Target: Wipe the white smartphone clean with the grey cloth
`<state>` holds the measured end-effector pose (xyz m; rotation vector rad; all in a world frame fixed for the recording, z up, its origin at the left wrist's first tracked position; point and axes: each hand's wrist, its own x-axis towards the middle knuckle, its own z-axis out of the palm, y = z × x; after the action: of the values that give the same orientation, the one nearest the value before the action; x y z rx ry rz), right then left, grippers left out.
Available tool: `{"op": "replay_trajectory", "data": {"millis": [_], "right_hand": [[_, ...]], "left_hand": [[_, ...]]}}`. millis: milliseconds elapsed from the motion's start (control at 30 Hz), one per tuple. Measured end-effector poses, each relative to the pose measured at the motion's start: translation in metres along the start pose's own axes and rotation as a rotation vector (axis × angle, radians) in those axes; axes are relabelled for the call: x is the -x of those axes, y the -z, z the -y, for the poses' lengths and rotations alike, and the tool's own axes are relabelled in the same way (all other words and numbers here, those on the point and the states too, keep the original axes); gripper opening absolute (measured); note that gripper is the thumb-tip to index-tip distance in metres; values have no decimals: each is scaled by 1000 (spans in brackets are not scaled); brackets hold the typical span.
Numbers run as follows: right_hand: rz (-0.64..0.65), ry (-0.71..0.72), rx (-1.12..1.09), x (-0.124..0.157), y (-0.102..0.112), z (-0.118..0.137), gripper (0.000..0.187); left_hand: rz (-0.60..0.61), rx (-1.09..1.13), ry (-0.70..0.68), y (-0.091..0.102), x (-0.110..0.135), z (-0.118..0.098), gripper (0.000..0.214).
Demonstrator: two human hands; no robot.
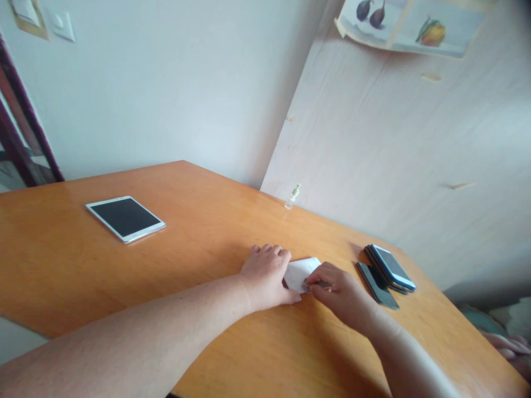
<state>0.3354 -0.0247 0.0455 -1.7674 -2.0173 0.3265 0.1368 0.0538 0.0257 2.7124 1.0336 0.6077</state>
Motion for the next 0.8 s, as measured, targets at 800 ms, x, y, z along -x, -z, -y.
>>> {"op": "replay_trajectory", "data": {"millis": [800], "right_hand": [[-25,23,-60,0,-14,12,18]], "left_hand": [[7,-7,-17,0,0,1,62]]}}
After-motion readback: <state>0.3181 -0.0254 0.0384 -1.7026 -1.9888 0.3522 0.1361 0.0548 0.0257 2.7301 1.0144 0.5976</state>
